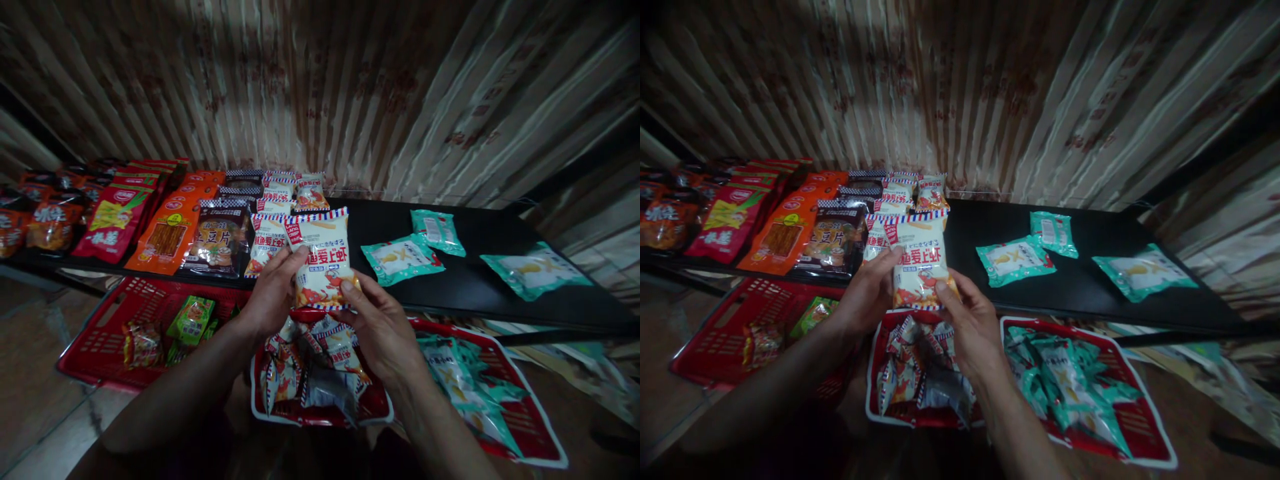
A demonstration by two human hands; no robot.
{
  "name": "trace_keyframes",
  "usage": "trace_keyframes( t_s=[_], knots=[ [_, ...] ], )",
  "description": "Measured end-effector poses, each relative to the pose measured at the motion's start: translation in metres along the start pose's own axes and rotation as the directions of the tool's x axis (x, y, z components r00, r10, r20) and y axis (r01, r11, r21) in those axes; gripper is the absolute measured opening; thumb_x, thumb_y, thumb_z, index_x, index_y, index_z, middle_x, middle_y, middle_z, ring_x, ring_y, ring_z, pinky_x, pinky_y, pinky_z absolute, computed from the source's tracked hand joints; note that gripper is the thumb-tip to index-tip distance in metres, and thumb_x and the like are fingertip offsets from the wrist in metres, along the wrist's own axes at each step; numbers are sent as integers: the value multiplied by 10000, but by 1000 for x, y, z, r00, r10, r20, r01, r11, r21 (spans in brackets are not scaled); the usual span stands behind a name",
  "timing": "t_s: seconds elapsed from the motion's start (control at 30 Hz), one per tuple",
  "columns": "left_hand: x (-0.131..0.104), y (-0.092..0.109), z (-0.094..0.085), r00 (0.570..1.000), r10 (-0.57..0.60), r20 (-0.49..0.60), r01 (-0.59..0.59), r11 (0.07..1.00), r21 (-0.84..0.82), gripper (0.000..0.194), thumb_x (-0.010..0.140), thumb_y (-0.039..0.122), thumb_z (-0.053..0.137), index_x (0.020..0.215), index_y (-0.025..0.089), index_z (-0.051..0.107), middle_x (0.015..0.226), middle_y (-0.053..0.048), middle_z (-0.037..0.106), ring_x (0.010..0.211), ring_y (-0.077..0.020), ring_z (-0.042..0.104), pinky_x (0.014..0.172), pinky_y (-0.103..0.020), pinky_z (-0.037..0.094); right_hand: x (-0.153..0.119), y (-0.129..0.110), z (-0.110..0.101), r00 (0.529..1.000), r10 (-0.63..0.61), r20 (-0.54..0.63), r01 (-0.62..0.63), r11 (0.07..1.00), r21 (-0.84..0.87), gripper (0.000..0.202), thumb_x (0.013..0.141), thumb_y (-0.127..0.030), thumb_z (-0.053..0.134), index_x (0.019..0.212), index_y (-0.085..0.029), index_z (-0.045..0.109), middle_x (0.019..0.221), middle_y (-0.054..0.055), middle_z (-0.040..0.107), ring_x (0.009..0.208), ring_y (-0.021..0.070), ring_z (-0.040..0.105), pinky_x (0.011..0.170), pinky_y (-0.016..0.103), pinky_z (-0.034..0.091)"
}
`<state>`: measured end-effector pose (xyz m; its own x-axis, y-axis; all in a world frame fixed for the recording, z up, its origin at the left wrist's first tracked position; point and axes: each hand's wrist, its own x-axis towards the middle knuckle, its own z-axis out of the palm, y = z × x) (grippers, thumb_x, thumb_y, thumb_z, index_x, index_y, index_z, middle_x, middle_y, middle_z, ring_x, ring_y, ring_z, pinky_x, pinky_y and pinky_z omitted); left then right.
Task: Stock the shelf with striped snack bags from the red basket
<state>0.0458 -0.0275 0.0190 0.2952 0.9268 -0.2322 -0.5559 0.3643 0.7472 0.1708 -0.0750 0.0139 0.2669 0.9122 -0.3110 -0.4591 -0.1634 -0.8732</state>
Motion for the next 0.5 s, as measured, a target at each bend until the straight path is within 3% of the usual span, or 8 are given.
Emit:
trace_keyframes(
  t_s=[0.13, 0.27, 0.5],
  knots=[
    [1, -6, -7, 995, -55, 80, 52, 998, 39, 417, 809, 387, 593, 1179, 201, 552, 1020, -95, 682, 964, -245, 640, 820, -397, 511, 3, -4, -5, 1000, -24, -6, 24, 1000, 9, 382, 560, -351, 828, 888, -203, 702, 882, 23, 732, 686, 146, 647, 546, 246, 518],
    [-3, -7, -8, 990, -32, 135, 23, 998, 66, 409, 790, 331, 633, 1166, 191, 553, 1095, -95, 662, 1007, -241, 624, 863, -392, 489, 4, -6, -8, 999, -44, -13, 44, 999, 24, 373, 564, -340, 827, 888, -206, 701, 871, 13, 732, 690, 147, 647, 564, 257, 523],
    [-7, -4, -2, 993, -67, 93, 52, 986, 160, 490, 737, 210, 669, 1199, 173, 509, 1119, -107, 652, 972, -219, 634, 889, -390, 470, 9, -7, -10, 997, -69, -42, 73, 992, 99, 296, 555, -292, 842, 793, -180, 706, 783, 3, 725, 663, 126, 647, 570, 223, 521]
  ],
)
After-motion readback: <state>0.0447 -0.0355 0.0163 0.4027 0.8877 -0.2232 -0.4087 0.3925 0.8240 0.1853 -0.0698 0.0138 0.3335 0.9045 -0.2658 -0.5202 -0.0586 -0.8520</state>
